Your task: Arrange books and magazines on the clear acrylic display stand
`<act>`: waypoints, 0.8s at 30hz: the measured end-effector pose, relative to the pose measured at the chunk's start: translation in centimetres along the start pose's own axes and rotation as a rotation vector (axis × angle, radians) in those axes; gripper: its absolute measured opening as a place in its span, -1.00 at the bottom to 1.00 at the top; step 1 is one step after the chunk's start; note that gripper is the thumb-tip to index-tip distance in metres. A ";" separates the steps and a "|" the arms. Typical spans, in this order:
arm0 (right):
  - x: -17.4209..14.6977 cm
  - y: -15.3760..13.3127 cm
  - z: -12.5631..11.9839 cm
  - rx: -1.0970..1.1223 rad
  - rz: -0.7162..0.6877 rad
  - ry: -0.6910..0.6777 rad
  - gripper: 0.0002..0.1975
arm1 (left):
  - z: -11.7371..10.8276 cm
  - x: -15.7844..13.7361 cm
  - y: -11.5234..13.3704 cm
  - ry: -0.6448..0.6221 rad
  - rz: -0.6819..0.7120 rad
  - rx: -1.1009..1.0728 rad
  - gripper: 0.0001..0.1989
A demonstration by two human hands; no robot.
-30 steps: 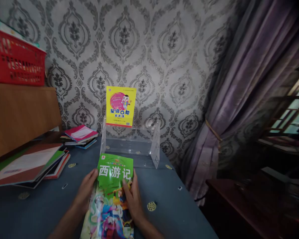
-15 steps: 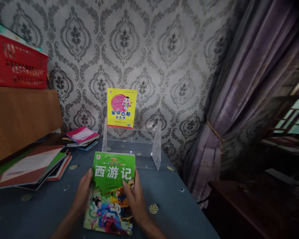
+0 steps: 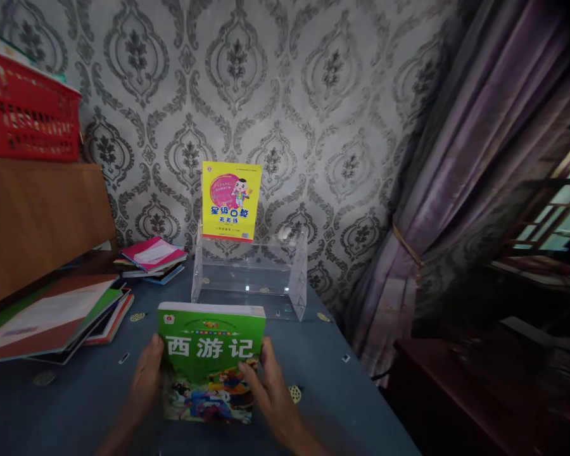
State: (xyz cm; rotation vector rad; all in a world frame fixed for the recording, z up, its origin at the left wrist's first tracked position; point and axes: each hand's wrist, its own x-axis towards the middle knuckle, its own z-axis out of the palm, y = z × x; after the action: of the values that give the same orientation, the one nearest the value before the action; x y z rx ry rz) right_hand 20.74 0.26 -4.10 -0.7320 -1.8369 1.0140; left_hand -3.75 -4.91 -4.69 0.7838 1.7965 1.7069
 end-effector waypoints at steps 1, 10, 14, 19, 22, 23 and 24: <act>-0.2 0.0 -0.3 -0.021 0.022 -0.004 -0.69 | -0.4 -0.2 0.4 -0.037 0.018 0.041 -0.30; 0.9 -2.9 -2.7 0.077 0.118 -0.220 -0.55 | -3.3 -1.9 4.1 -0.340 0.266 0.341 -0.51; 1.9 -2.5 -2.6 0.204 0.178 -0.273 -0.40 | -2.9 -0.6 4.1 -0.497 0.073 0.406 -0.32; 3.1 -1.5 -3.0 0.151 0.190 -0.238 -0.33 | -1.1 0.6 5.2 -0.547 -0.064 0.375 -0.12; 4.9 -2.5 -3.5 0.027 0.095 -0.165 -0.44 | -0.2 1.5 7.9 -0.529 0.042 0.404 -0.16; 5.8 -3.2 -3.7 -0.016 0.048 -0.148 -0.50 | 0.0 1.9 9.1 -0.525 0.100 0.422 -0.20; 6.9 -4.0 -4.0 -0.061 -0.007 -0.125 -0.57 | 0.2 2.5 10.4 -0.505 0.170 0.424 -0.24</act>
State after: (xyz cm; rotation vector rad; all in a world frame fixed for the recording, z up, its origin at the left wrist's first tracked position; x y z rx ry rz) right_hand 21.05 5.18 3.32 -0.7113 -1.9841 1.0236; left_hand -4.80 -2.61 5.68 1.4349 1.7715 1.0819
